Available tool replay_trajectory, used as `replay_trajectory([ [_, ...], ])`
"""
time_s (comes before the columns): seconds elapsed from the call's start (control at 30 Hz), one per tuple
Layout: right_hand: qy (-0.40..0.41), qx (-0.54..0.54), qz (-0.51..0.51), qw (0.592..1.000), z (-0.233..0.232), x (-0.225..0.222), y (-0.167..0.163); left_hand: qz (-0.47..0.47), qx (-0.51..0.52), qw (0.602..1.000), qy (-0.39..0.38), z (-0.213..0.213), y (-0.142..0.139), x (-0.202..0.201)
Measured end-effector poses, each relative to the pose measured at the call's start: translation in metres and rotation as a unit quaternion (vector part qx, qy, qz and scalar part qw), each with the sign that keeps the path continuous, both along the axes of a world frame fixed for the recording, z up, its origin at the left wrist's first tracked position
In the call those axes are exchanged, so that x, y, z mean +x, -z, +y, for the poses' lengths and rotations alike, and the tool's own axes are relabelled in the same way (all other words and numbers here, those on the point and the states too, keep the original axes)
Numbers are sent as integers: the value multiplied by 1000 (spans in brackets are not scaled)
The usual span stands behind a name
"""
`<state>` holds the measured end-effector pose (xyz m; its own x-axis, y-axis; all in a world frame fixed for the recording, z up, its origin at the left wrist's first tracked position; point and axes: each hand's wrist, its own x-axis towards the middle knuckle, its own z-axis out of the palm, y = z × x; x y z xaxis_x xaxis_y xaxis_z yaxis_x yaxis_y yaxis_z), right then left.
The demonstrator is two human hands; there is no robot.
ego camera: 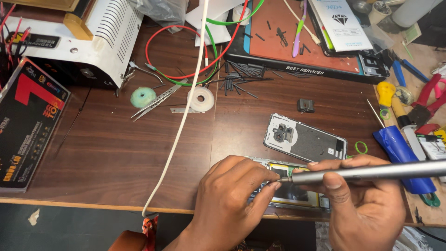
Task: The person uses a cordless electric screwdriver to remove and drive screws on a disassembled smartphone lying on a repair bench, repositioning the phone body and back cover between screws. They then pick up a tube of adhesive and apply glue along the phone's frame edge.
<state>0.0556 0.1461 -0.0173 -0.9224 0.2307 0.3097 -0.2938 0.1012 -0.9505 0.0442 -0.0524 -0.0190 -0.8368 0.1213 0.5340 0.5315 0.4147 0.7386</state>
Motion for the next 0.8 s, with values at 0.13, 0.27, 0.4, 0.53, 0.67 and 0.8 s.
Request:
replay_trajectory([
  [0.13, -25, -43, 4, 999, -4, -3, 4, -22, -6, 1000, 10, -4, 0, 3],
  [0.27, 18, 20, -13, 1000, -9, 1, 3, -16, -58, 998, 36, -15, 3, 4],
  [0.4, -1, 101, 5, 995, -16, -5, 5, -39, -142, 987, 69, -34, 9, 3],
  [0.53, -43, 131, 6, 990, -22, -15, 9, -70, -153, 984, 59, -49, 18, 1],
  [0.67, -65, 129, 2, 990, -29, -17, 13, -69, -157, 984, 54, -54, 25, 2],
  [0.8, -102, 166, 16, 981, -37, -12, 16, -70, -150, 985, 53, -56, 29, 2],
])
